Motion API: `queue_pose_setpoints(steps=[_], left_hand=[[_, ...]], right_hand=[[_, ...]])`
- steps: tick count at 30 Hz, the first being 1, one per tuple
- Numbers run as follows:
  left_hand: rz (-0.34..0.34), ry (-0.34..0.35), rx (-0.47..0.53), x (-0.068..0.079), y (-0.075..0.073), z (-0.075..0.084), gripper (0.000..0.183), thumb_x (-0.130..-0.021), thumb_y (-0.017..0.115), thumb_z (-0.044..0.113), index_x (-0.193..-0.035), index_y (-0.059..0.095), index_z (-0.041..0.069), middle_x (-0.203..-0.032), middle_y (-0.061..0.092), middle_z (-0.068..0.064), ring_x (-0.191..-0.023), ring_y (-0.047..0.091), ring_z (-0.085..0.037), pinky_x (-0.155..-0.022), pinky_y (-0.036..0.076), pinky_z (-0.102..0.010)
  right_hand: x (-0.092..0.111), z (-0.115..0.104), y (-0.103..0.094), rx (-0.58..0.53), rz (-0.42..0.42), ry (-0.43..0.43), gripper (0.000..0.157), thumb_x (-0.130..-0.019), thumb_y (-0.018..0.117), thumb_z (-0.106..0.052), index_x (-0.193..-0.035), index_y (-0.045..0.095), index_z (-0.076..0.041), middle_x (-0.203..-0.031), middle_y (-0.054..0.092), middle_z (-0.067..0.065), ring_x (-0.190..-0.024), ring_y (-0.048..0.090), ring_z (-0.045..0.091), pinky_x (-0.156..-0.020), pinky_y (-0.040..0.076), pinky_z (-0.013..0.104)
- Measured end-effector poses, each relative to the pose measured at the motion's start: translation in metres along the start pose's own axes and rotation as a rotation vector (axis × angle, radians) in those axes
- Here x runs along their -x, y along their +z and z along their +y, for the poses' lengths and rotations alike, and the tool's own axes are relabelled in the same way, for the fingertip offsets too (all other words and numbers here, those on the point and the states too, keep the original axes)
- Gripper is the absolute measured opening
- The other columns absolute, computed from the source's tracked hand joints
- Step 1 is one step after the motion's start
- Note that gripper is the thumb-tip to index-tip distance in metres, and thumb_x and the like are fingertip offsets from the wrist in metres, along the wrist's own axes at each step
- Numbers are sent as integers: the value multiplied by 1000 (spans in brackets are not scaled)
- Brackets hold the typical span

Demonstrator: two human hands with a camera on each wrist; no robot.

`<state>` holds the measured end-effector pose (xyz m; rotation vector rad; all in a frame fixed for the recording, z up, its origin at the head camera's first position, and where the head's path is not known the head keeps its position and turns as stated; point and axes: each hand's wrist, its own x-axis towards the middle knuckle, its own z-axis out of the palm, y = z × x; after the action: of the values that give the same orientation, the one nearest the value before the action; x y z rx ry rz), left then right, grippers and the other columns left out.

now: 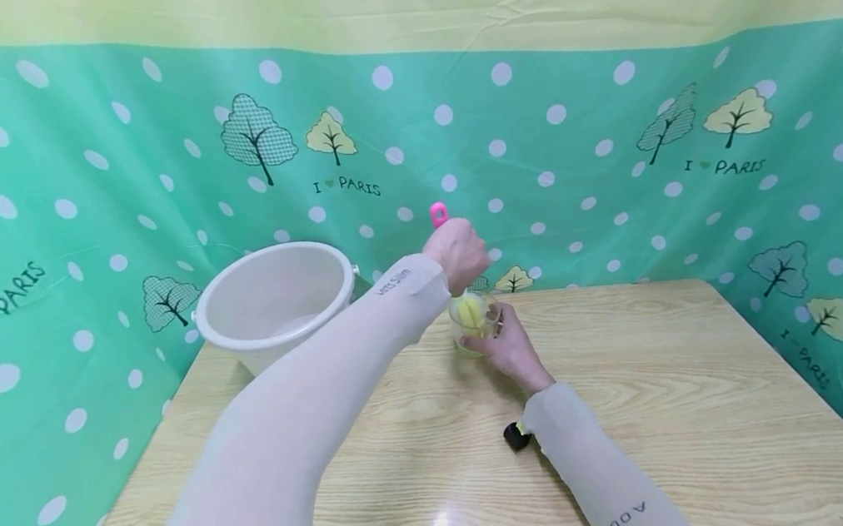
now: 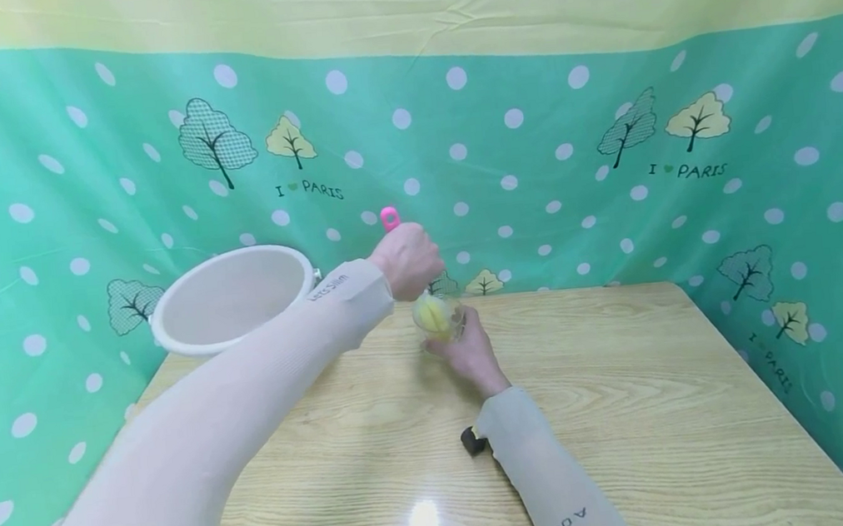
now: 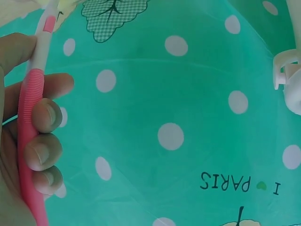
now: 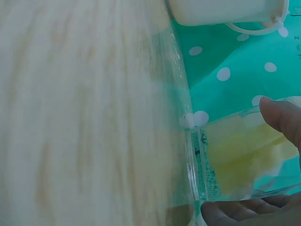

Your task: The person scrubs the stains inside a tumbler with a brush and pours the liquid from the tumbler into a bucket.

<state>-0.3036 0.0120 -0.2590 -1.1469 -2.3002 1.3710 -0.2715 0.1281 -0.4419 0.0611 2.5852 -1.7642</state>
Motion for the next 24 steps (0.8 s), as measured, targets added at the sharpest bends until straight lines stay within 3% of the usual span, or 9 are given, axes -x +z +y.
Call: queue_pose_setpoints(steps=[6, 11, 18, 24], left_hand=[[-14, 1, 9, 0, 3, 4, 11, -76, 47, 13, -70, 54, 19, -62, 47, 7, -55, 37, -7, -45, 27, -23], [-20, 10, 34, 0, 4, 5, 7, -76, 51, 19, -69, 52, 20, -62, 47, 8, -55, 37, -7, -45, 29, -23], [-7, 36, 27, 0, 2, 5, 13, -73, 47, 10, -74, 56, 19, -64, 47, 7, -55, 38, -7, -47, 31, -23], [39, 75, 25, -3, -3, 6, 13, -76, 47, 12, -76, 59, 19, -66, 49, 7, -56, 38, -8, -49, 36, -23]], right_hand=[[0, 0, 2, -14, 1, -26, 94, -74, 81, -29, -147, 24, -11, -138, 40, 13, -124, 44, 31, -103, 37, 46], [0, -1, 1, -34, -13, -12, 92, -74, 81, -28, -145, 26, -9, -144, 35, 15, -129, 40, 31, -106, 34, 47], [0, -1, 1, -38, -25, 7, 95, -75, 81, -28, -148, 22, -12, -150, 30, 12, -132, 36, 31, -109, 29, 48], [-1, 1, 1, -30, -27, 1, 87, -75, 80, -26, -143, 28, -15, -139, 39, 9, -123, 44, 29, -102, 37, 47]])
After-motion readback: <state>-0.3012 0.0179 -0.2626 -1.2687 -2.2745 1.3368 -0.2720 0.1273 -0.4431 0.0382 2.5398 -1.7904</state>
